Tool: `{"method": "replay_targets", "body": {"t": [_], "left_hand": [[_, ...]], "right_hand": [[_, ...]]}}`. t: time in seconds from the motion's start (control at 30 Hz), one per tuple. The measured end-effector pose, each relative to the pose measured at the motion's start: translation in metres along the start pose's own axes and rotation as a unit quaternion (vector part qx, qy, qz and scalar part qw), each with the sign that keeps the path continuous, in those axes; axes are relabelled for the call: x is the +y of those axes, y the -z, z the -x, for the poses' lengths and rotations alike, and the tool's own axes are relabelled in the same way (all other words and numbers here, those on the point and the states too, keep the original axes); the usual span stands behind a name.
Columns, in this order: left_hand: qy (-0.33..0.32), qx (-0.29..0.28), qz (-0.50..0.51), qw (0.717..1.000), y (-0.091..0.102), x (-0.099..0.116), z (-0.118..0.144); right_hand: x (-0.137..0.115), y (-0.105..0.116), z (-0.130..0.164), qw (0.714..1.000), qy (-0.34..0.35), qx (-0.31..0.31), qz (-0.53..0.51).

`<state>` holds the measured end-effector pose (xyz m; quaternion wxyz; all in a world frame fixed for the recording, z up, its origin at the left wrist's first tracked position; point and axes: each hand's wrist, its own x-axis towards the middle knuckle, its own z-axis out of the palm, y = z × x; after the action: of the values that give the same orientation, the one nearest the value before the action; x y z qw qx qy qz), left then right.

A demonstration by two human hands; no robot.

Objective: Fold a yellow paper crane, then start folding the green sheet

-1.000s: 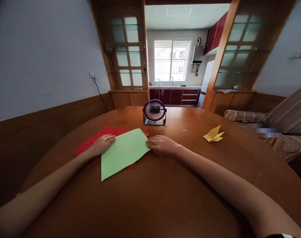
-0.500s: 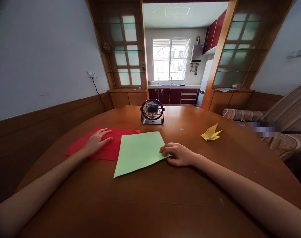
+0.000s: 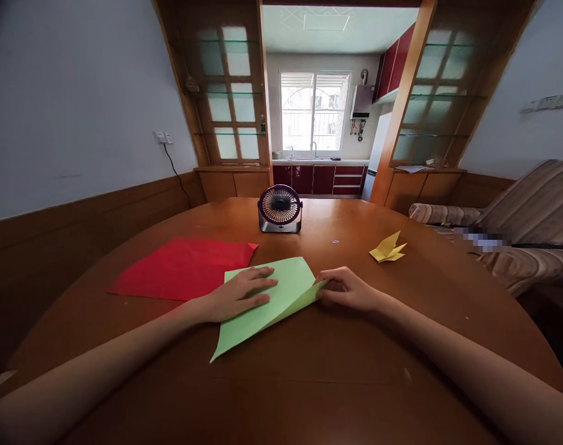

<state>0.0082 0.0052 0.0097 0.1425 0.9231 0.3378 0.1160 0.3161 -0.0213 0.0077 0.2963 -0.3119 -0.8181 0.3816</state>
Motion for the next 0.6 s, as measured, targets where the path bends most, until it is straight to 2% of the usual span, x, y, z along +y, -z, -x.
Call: {"method": "replay_targets", "body": {"t": [0.23,0.37,0.47,0.6], "left_hand": [[-0.015,0.003,0.048,0.999,-0.006,0.003,0.015],[-0.051,0.032,0.149,0.987,-0.013,0.013,0.012],[-0.039,0.066,0.272,0.959,-0.018,0.026,0.009],[0.078,0.144,0.433,0.886,-0.025,0.045,0.009]], "right_hand": [[0.007,0.006,-0.003,0.981,-0.093,0.105,-0.135],[0.012,0.006,-0.007,0.967,-0.123,0.16,-0.152],[0.015,0.007,-0.012,0.962,-0.128,0.187,-0.153],[0.018,0.005,-0.019,0.956,-0.145,0.231,-0.105]]}}
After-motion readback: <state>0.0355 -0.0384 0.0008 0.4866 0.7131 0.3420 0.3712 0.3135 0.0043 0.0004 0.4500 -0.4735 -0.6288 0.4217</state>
